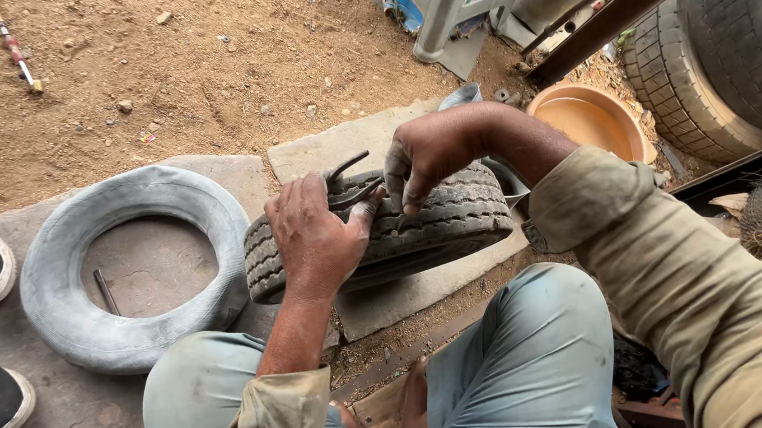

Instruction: The person uses a metal tool to remove a nail from a tire. They then inspect the tire and a separate inner tube, turning them over to examine the surfaces.

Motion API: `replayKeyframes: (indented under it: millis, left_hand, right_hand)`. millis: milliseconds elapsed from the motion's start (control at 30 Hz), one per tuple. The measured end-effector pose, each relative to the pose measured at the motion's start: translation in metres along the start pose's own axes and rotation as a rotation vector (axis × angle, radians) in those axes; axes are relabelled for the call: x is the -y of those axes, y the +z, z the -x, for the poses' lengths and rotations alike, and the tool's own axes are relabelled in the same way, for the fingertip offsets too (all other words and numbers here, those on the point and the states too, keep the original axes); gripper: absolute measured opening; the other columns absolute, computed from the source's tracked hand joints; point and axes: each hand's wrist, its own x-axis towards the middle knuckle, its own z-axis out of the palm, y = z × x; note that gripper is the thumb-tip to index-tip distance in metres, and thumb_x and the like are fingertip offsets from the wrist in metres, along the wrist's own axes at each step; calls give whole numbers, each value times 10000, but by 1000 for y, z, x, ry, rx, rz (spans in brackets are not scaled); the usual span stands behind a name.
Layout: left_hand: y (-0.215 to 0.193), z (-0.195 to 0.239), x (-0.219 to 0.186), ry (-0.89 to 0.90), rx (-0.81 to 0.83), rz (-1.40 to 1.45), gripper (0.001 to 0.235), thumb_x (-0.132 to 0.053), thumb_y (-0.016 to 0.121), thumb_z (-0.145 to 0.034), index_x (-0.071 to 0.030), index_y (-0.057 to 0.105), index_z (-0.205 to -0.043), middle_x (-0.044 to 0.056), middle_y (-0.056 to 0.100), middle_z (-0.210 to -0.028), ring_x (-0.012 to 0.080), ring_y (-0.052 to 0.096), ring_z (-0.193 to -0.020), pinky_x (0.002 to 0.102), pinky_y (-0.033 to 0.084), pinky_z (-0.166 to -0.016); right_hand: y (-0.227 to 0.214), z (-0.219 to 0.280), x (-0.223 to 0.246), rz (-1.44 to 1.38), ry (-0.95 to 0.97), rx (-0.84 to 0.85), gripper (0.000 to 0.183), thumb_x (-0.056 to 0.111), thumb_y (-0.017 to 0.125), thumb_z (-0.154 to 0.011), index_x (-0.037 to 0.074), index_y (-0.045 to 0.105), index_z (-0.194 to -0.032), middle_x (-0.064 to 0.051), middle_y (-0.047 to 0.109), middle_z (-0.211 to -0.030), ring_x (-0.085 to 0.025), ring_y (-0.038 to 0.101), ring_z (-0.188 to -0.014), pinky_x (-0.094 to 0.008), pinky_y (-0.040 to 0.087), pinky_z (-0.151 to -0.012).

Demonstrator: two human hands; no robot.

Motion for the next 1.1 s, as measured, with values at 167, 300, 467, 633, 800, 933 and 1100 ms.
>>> replayKeyframes:
  millis: [167, 300, 467, 633, 800, 933, 1100]
  left_hand:
    - [0, -7, 4, 23, 0, 16, 499, -446, 856, -767, -40, 616, -928, 146, 644, -939, 343, 591, -991, 497, 387, -929]
    - [1, -8, 6, 48, -36, 3, 537, -508, 845, -803, -38, 619, -931, 149, 642, -927, 346, 599, -969, 502, 392, -931]
    - [2, -6, 8, 59, -43, 9, 544, -518, 839, -814, -35, 619, -935, 147, 642, -927, 349, 601, -976, 496, 394, -937]
    - [1, -7, 6, 50, -30, 6, 556, -532, 828, -808, -32, 632, -952, 149, 649, -933, 337, 605, -971, 493, 389, -935]
    - [1, -11, 8, 33, -8, -2, 556, -544, 829, -812, -38, 629, -923, 147, 652, -933, 337, 604, -971, 495, 389, -953]
    - [1, -9, 9, 31, -12, 1, 561, -551, 825, -811, -39, 627, -920, 145, 651, -929, 336, 604, -972, 489, 393, -941]
    - [3, -10, 15, 62, -49, -14, 573, -568, 821, -815, -42, 632, -937, 143, 651, -928, 339, 606, -976, 486, 397, -928]
  right_hand:
    - [-1, -6, -9, -103, -42, 9, 270, 193, 872, -735, 107, 834, -987, -9, 813, -870, -100, 704, -807, -289, 558, -735]
    - [4, -1, -15, -175, -30, -44, 286, 209, 868, -744, 115, 822, -1010, -3, 811, -890, -91, 712, -815, -281, 565, -744]
    - [8, 2, -16, -200, -31, -57, 254, 225, 863, -760, 91, 808, -969, -7, 787, -851, -91, 683, -783, -278, 551, -700]
    - [2, -2, -8, -127, 116, -82, 259, 268, 890, -769, 76, 785, -907, -10, 705, -752, -124, 616, -693, -311, 483, -619]
    - [4, -1, -16, -155, -40, -239, 268, 341, 780, -873, 75, 765, -855, 2, 700, -709, -116, 596, -662, -334, 481, -611]
    - [13, -1, -17, -12, -77, -460, 301, 382, 704, -940, 86, 744, -910, -33, 710, -726, -127, 635, -679, -343, 509, -663]
    - [16, -6, -16, -101, -122, -585, 304, 374, 701, -956, 72, 694, -989, -54, 726, -776, -115, 634, -735, -341, 518, -686]
